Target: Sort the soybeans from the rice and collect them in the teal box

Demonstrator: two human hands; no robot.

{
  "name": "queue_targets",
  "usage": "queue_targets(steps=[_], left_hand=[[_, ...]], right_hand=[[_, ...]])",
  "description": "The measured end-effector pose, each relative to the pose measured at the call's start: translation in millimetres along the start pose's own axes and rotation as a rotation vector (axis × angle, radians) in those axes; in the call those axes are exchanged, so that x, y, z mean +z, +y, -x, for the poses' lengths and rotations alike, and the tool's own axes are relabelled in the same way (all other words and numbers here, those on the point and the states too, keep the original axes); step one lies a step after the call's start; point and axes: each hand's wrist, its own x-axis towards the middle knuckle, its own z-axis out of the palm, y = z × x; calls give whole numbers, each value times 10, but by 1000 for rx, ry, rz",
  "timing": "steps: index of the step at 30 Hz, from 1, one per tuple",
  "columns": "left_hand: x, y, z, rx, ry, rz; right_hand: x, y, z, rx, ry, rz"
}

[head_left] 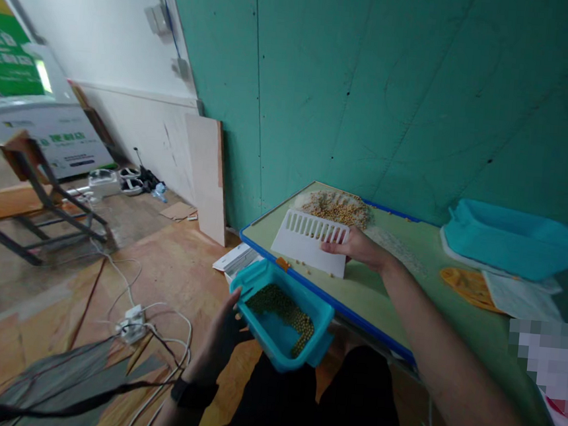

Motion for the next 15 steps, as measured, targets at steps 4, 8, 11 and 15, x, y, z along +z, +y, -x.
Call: queue_targets(steps=[4, 8, 11, 15], left_hand=[[20, -19, 4, 11, -11, 7], [99, -5, 25, -28, -19, 1], [146, 1, 21, -41, -2, -2], [173, -2, 3, -39, 26, -1]], right_hand=[[-28, 2, 156, 25, -7, 69], [-29, 32, 349, -58, 17, 197], [7, 43, 483, -66, 28, 255], [125, 13, 597, -93, 94, 313]])
